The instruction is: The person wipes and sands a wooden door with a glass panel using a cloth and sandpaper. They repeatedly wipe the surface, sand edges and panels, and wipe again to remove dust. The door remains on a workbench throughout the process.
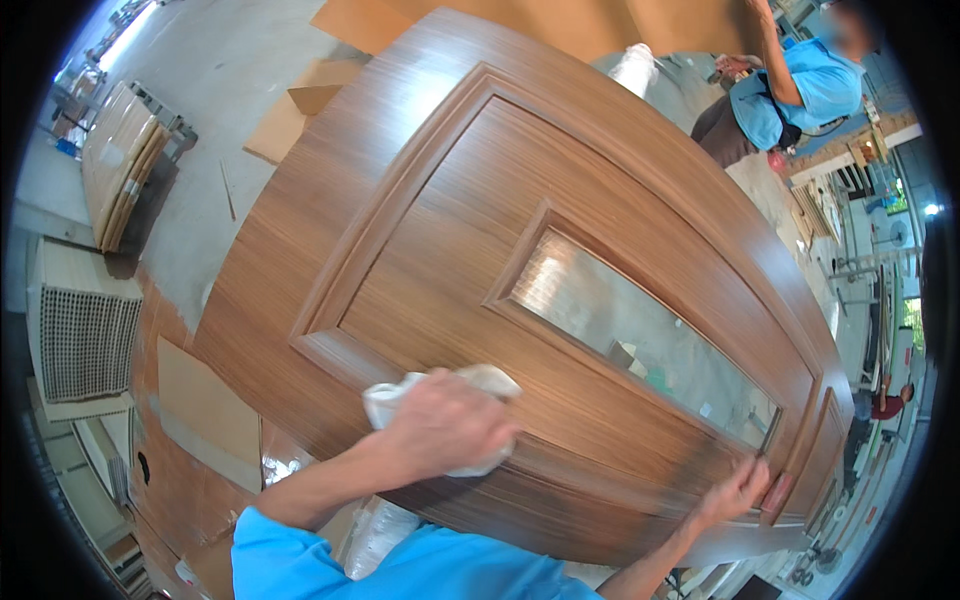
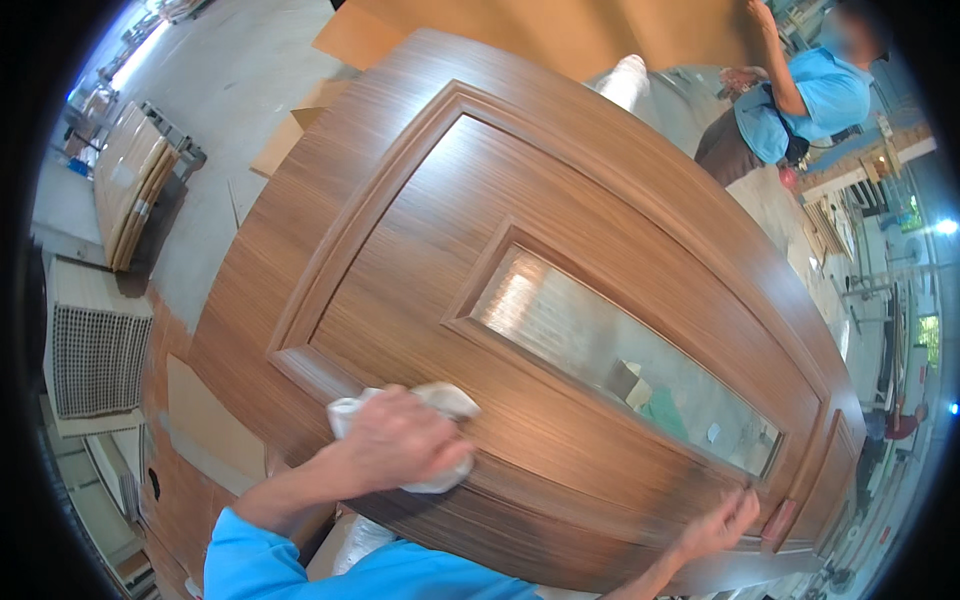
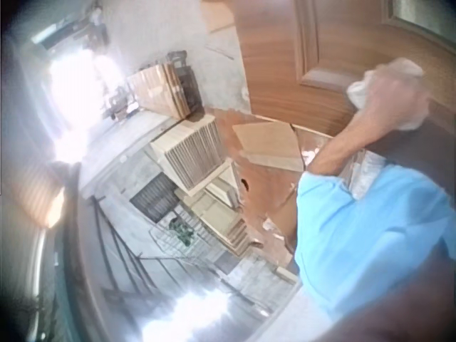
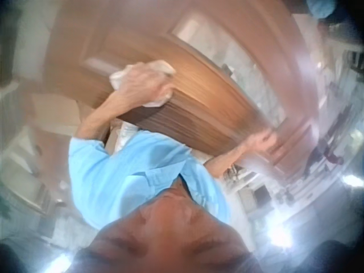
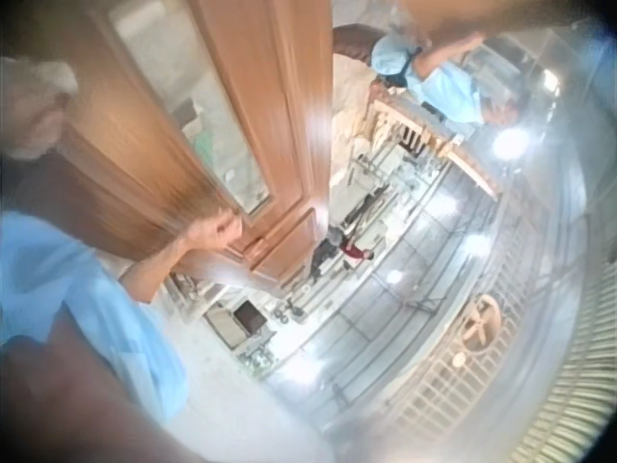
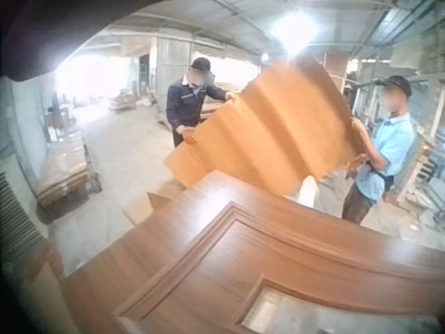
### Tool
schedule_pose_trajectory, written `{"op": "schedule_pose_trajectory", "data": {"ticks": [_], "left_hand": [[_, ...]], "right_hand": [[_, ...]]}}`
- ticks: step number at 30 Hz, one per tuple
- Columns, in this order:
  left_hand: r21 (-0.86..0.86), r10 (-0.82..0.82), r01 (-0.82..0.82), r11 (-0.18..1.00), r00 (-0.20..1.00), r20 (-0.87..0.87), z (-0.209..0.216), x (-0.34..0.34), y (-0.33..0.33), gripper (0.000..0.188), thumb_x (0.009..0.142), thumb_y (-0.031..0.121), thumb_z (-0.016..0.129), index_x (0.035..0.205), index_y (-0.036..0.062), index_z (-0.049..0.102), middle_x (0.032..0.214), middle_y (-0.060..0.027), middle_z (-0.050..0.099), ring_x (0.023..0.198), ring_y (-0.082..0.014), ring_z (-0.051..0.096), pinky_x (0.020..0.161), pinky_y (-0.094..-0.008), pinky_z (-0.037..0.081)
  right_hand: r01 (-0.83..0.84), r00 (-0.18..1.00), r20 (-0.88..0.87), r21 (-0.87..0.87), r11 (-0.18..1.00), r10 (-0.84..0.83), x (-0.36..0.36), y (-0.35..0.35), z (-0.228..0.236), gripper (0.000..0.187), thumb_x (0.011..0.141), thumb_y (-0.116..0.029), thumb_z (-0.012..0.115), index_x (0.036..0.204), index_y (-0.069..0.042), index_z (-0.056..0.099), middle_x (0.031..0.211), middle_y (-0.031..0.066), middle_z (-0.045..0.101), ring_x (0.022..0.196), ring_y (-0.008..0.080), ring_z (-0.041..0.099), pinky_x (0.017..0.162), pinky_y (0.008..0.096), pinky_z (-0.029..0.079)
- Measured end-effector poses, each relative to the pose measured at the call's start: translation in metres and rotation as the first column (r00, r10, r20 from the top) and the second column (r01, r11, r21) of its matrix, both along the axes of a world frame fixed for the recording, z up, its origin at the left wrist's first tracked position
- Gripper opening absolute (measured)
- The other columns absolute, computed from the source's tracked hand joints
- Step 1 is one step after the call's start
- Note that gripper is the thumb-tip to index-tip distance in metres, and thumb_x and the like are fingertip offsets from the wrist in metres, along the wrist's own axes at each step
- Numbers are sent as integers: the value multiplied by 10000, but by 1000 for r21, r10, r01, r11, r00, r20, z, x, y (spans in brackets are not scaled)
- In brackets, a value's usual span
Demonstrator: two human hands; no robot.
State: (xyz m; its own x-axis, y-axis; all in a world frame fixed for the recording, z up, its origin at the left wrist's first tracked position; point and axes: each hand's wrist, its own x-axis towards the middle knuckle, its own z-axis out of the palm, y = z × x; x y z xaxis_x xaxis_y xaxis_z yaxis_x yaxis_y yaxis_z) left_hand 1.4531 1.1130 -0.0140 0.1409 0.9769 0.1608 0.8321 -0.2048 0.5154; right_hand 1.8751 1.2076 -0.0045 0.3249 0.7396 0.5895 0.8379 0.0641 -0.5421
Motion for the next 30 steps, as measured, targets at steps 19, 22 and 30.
{"op": "schedule_pose_trajectory", "data": {"ticks": [19,22,30], "left_hand": [[165,279,-286,944,958,65,-29,-22,-50,243,786,238,772,992,117,726,977,-25,638,865,-202,609,791,-377,440],[161,277,-286,945,958,75,-30,-22,-49,261,776,239,777,1004,127,721,982,-17,637,862,-195,611,787,-368,436],[138,280,-288,947,957,75,-29,-23,-49,267,755,236,780,997,136,727,979,2,622,833,-173,607,773,-354,424]], "right_hand": [[-914,36,245,-384,131,969,-285,86,-36,339,726,-5,724,1064,-37,708,997,84,660,787,237,622,670,354,519],[-885,2,125,-462,60,992,-283,92,-38,362,720,17,720,1076,-46,709,1035,97,652,836,259,623,699,372,531],[-875,-4,-120,-480,-62,993,-287,100,-32,354,750,53,748,1084,-54,703,1048,125,654,836,285,631,671,370,519]]}}
